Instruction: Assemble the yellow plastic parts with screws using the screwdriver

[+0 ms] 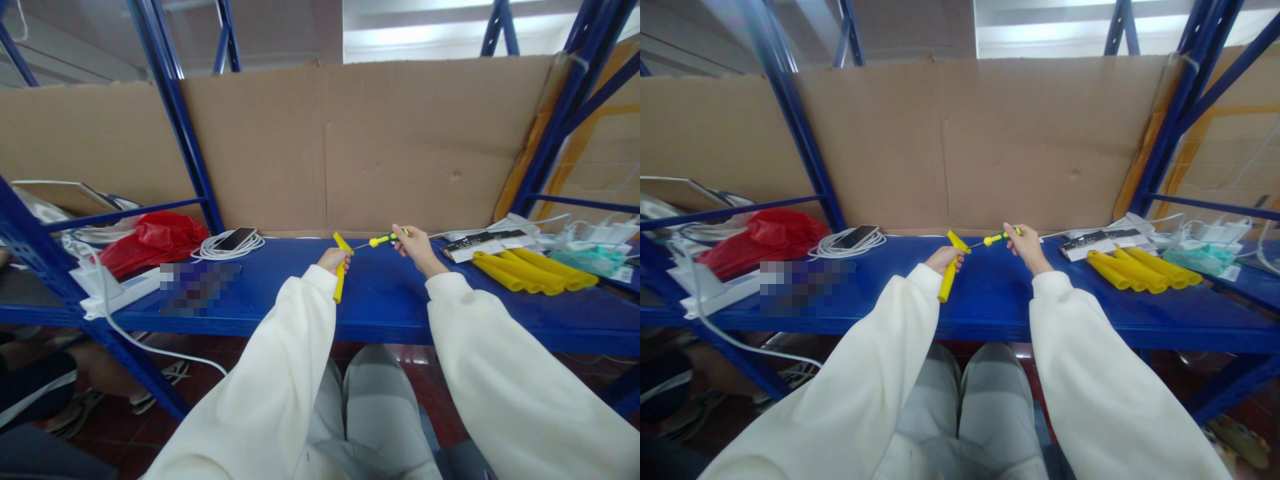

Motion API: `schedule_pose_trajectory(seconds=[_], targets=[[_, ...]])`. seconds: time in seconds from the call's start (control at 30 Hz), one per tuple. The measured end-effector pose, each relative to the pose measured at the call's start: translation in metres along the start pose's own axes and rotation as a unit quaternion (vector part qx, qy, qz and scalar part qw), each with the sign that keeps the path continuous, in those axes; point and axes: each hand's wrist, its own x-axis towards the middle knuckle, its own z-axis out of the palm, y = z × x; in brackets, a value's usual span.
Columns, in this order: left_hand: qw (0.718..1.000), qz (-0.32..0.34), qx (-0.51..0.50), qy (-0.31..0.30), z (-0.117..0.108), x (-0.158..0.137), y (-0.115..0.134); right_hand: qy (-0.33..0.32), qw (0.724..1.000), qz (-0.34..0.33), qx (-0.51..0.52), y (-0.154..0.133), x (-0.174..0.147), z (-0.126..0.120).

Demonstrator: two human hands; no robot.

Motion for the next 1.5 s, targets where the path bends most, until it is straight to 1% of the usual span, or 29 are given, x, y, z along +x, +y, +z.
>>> schedule_pose_trajectory(seconds=[0.13,0.23,0.33,0.43,0.5,0.63,0.73,0.97,1.13,1.27,1.33,1.43,1.5], targets=[[1.000,0.008,0.015,0.001,0.000,-0.002,0.001,-0.010,0.999,0.037,0.016,0.000,0.000,0.000],[0.999,0.011,0.029,0.008,0.000,-0.003,0.001,-0.040,0.995,0.070,0.057,-0.003,-0.002,0.000],[0.999,0.008,0.033,0.012,0.000,-0.001,0.000,-0.073,0.984,0.118,0.112,-0.007,-0.002,0.000],[1.000,0.005,0.027,0.009,-0.001,0.001,-0.001,-0.086,0.973,0.155,0.146,-0.010,-0.002,0.000],[1.000,0.005,0.027,0.010,-0.001,0.002,-0.001,-0.081,0.975,0.154,0.141,-0.010,-0.001,-0.001],[0.999,0.006,0.032,0.013,-0.001,0.001,0.000,-0.046,0.990,0.105,0.081,-0.004,0.001,-0.002],[0.999,0.010,0.042,0.011,0.000,-0.002,0.001,-0.020,0.995,0.082,0.055,0.000,0.001,-0.001],[0.998,0.015,0.056,0.022,0.002,-0.005,0.001,-0.013,0.998,0.056,0.031,0.001,0.000,0.000],[0.998,0.009,0.066,0.020,0.003,-0.007,0.002,-0.026,0.995,0.077,0.054,-0.002,-0.001,0.000],[0.998,0.016,0.059,0.025,0.004,-0.009,0.003,-0.057,0.983,0.123,0.125,-0.007,-0.002,-0.001],[0.998,0.020,0.055,0.031,0.004,-0.009,0.003,-0.074,0.975,0.136,0.157,-0.009,-0.002,-0.001],[0.998,0.022,0.055,0.035,0.004,-0.009,0.002,-0.087,0.971,0.136,0.175,-0.010,-0.002,-0.002],[0.998,0.022,0.054,0.035,0.004,-0.007,0.001,-0.083,0.975,0.131,0.160,-0.009,-0.002,-0.003]])
